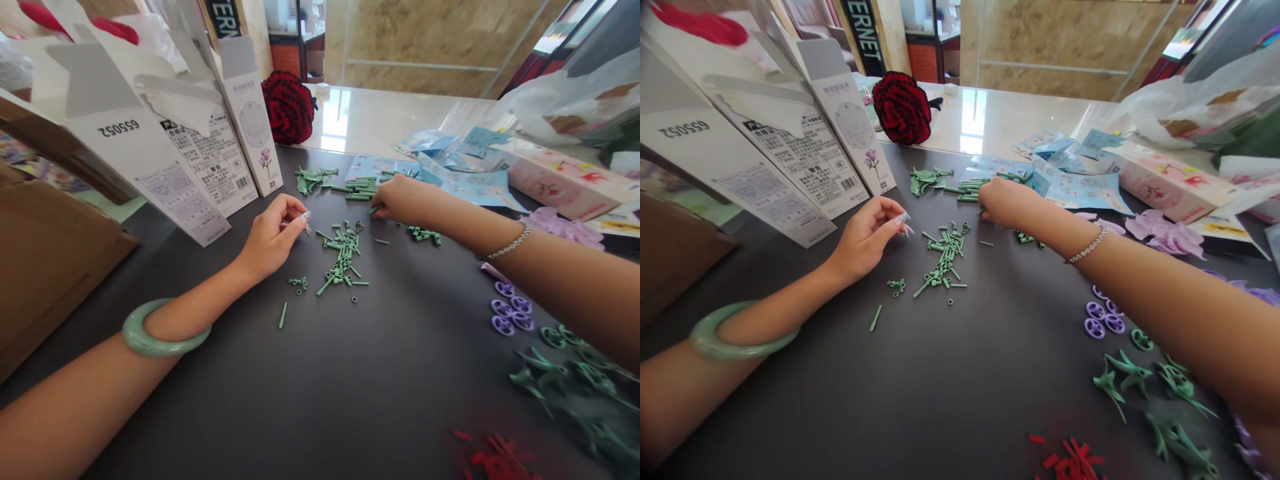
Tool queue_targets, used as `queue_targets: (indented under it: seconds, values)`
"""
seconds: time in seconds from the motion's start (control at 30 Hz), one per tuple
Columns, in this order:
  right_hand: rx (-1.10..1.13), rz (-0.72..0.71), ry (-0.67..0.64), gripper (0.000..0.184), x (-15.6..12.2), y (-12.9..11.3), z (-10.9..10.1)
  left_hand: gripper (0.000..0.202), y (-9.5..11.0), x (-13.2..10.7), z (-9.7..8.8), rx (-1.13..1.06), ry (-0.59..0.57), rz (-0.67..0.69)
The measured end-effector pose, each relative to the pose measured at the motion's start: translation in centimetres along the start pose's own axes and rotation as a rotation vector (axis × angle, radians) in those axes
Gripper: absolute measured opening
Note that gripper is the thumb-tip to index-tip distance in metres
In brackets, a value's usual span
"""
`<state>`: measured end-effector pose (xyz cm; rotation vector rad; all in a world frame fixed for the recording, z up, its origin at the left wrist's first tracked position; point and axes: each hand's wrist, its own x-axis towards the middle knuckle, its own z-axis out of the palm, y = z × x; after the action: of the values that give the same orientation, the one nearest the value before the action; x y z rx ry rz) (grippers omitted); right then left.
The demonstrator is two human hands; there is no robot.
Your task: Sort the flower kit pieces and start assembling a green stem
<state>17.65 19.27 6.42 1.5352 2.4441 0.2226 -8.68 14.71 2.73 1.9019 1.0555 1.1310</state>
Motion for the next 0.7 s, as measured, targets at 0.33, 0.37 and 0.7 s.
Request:
queue_targets:
  seconds: [0.33, 0.37, 0.7]
  values:
    - [-0.053, -0.01, -0.025, 0.024, 0.01, -0.01, 0.2, 0.014, 0.04, 0.02, 0.02, -0.002, -0.008, 0.0]
    - [-0.051, -0.017, -0.028, 0.024, 0.0, 0.04, 0.23, 0.015, 0.01, 0.03, 0.03, -0.004, -0.009, 0.0]
    - [-0.024, 0.003, 0.027, 0.026, -0.28, -0.13, 0.22, 0.013, -0.04, 0.04, 0.07, -0.002, -0.008, 0.009]
